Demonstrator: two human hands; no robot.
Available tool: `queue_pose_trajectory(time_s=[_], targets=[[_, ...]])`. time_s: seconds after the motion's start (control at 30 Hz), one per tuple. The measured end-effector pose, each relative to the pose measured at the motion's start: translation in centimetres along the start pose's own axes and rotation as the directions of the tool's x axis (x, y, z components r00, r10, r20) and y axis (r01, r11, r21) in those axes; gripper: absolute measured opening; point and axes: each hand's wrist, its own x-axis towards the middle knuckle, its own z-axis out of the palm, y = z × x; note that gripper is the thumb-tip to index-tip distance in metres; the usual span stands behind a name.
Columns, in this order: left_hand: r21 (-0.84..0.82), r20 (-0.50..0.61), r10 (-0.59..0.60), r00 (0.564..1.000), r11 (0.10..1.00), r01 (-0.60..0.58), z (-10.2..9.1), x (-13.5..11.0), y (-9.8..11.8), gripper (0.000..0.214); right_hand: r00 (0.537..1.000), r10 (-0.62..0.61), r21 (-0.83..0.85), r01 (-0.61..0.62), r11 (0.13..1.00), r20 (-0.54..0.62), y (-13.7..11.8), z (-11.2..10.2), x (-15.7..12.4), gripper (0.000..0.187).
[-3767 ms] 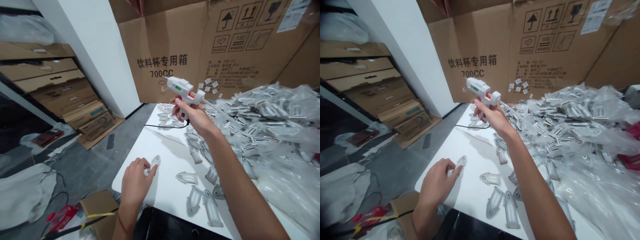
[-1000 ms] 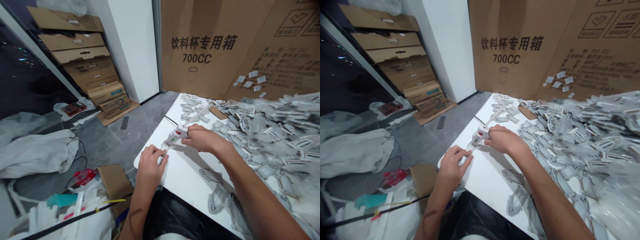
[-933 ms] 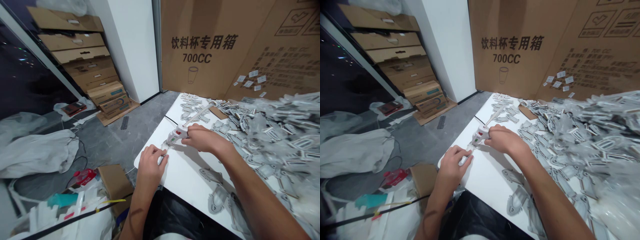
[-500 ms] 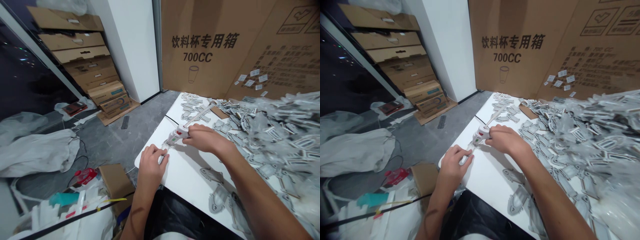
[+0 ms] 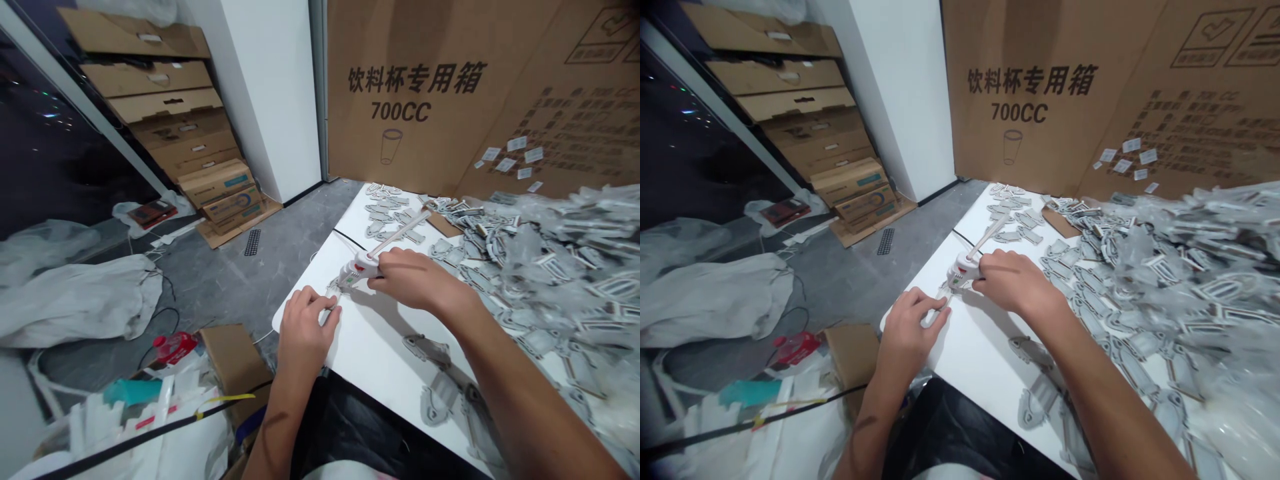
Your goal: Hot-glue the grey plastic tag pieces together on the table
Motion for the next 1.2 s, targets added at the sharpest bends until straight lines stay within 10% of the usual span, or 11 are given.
queue_pose_trajectory(time_s=[0.4, 0.63, 0.77, 0.9, 1.2], targets=[[0.086, 0.028, -0.017, 0.999, 0.996, 0.015, -0.1, -0.1, 0.4, 0.004, 0.998, 0.042, -0.03, -0.044, 0.999, -0.043, -4.0, 0.0, -2.6, 0.028], [0.093, 0.014, -0.008, 1.0, 0.996, 0.007, 0.4, 0.0, 0.1, 0.004, 0.989, 0.085, -0.014, -0.087, 0.996, -0.12, -1.2, -0.3, -1.5, 0.031], [0.071, 0.02, -0.032, 0.999, 0.997, 0.031, 0.3, 0.1, 0.0, 0.003, 0.881, 0.306, 0.155, -0.267, 0.951, -0.359, 1.8, -1.0, -0.5, 0.045], [0.008, 0.078, -0.017, 0.997, 1.0, 0.016, -0.3, -0.1, 0.3, 0.01, 0.797, 0.365, 0.38, -0.186, 0.906, -0.481, 3.3, -1.6, -0.4, 0.045], [-0.163, 0.104, -0.044, 0.994, 0.985, 0.061, -0.3, -0.5, 0.7, 0.013, 0.861, 0.274, 0.495, -0.03, 0.868, -0.428, 2.9, -1.6, -0.2, 0.038]])
